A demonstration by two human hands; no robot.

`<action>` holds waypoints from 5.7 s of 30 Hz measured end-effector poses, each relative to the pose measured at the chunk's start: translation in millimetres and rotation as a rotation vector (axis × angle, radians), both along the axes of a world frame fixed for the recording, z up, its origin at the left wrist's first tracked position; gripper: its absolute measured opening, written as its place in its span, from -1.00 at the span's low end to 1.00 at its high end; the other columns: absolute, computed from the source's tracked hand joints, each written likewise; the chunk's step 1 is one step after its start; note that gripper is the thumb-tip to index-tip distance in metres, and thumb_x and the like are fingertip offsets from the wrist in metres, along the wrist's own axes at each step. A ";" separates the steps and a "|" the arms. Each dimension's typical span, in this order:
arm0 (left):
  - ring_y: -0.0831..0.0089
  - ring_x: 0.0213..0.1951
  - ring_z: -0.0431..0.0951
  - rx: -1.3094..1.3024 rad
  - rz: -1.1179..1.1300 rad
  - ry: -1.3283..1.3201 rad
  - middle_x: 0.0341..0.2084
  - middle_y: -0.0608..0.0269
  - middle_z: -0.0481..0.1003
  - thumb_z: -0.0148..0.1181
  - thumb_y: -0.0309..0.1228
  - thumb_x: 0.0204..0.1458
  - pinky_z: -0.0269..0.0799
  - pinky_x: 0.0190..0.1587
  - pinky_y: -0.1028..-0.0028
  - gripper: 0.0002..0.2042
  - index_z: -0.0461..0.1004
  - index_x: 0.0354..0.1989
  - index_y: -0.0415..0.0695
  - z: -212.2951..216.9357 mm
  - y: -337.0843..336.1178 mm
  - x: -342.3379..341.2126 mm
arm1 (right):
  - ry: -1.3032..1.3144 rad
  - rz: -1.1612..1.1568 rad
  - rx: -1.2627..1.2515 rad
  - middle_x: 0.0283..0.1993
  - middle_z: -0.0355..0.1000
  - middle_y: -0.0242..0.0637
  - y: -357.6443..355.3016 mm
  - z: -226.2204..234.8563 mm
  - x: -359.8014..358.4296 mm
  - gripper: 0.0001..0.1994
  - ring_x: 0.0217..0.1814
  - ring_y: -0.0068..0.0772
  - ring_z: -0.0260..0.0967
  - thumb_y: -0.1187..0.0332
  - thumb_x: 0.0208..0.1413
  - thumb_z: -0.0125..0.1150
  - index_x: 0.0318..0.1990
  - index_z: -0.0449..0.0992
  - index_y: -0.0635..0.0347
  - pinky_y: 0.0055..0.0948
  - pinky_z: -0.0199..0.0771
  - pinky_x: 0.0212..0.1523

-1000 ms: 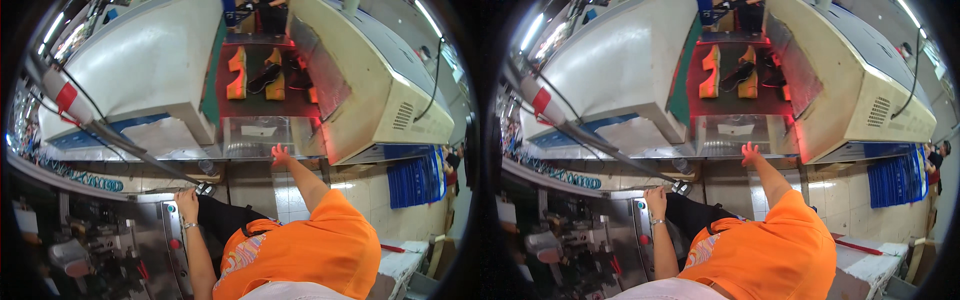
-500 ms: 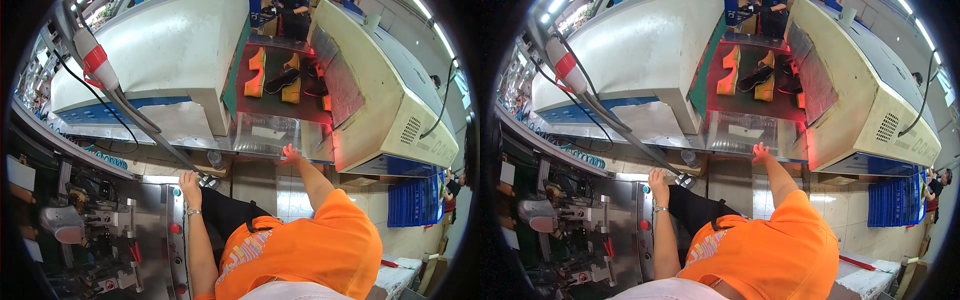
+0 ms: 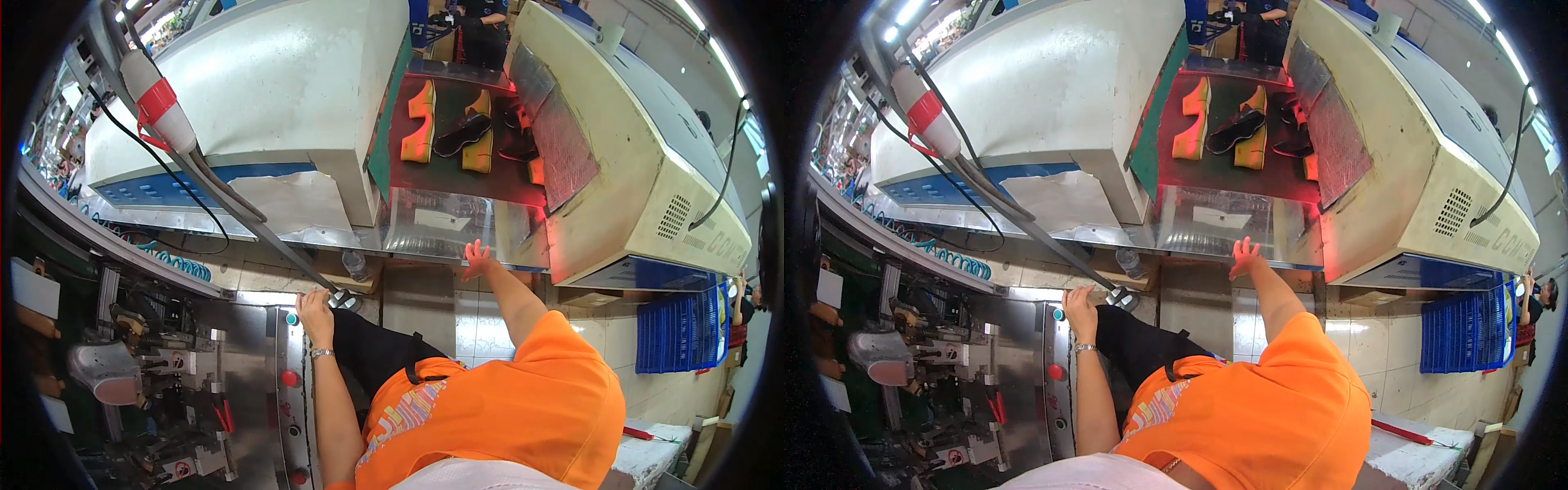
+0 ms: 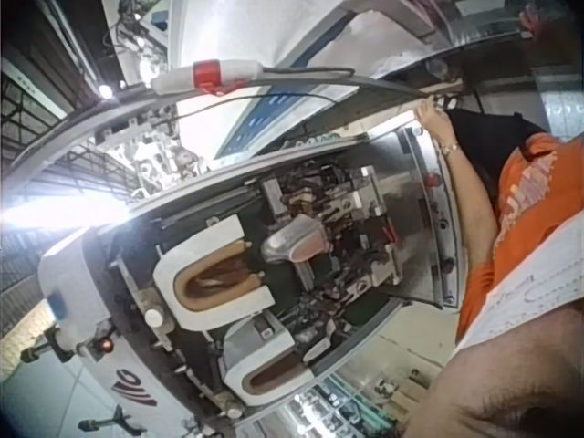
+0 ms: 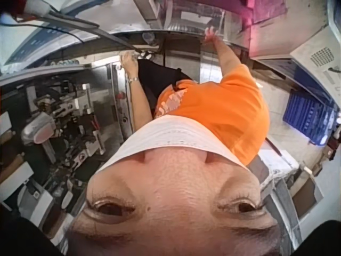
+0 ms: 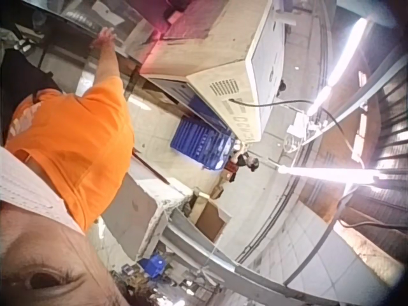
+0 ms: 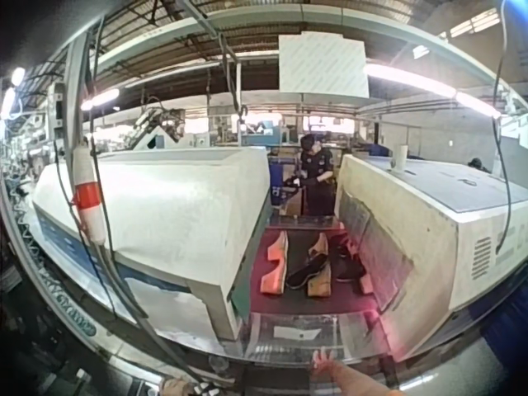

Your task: The person repeatedly picks up black shoes from a conveyor belt, places them into a machine, and removes them after processing. The person handles the shoes one at a time, inspecting them briefly before and after the machine cycle. The shoes are placed back onto the conveyor belt after each cycle.

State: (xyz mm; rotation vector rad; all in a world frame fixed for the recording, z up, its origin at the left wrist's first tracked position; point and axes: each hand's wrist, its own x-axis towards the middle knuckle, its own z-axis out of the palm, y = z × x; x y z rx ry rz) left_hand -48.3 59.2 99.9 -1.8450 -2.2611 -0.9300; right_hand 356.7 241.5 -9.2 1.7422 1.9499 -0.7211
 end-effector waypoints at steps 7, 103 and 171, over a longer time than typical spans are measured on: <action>0.32 -0.15 0.43 0.040 -0.002 -0.040 -0.39 0.23 0.49 0.02 -0.69 -0.28 0.10 0.14 0.25 -0.74 0.47 -0.38 -0.11 -0.6 1.2 0.6 | -0.215 -0.039 0.096 0.35 -0.61 0.05 -18.4 24.5 -30.5 0.30 0.33 0.40 -0.51 -0.01 -0.53 0.44 0.29 -0.48 0.09 0.23 -0.18 0.19; 0.34 -0.20 0.44 0.056 0.057 -0.114 -0.39 0.23 0.49 0.01 -0.67 -0.23 0.13 0.11 0.28 -0.78 0.49 -0.41 -0.10 1.1 1.7 0.7 | -0.695 -0.040 0.551 0.33 -0.33 0.18 -34.1 -29.1 -55.4 -0.39 0.31 0.30 -0.22 0.21 0.13 -0.17 0.29 -0.21 0.16 0.08 0.02 0.16; 0.66 -0.36 0.40 0.539 -0.034 -1.448 -0.42 0.41 0.42 0.06 -0.46 0.04 0.34 -0.29 0.60 -0.81 0.37 -0.17 -0.20 194.6 -146.4 13.4 | 1.702 0.406 -1.067 -0.40 0.32 -0.46 -110.9 294.8 -292.2 -0.71 -0.39 -0.65 0.25 0.28 -0.22 0.31 -0.38 0.38 0.23 -0.67 0.22 -0.44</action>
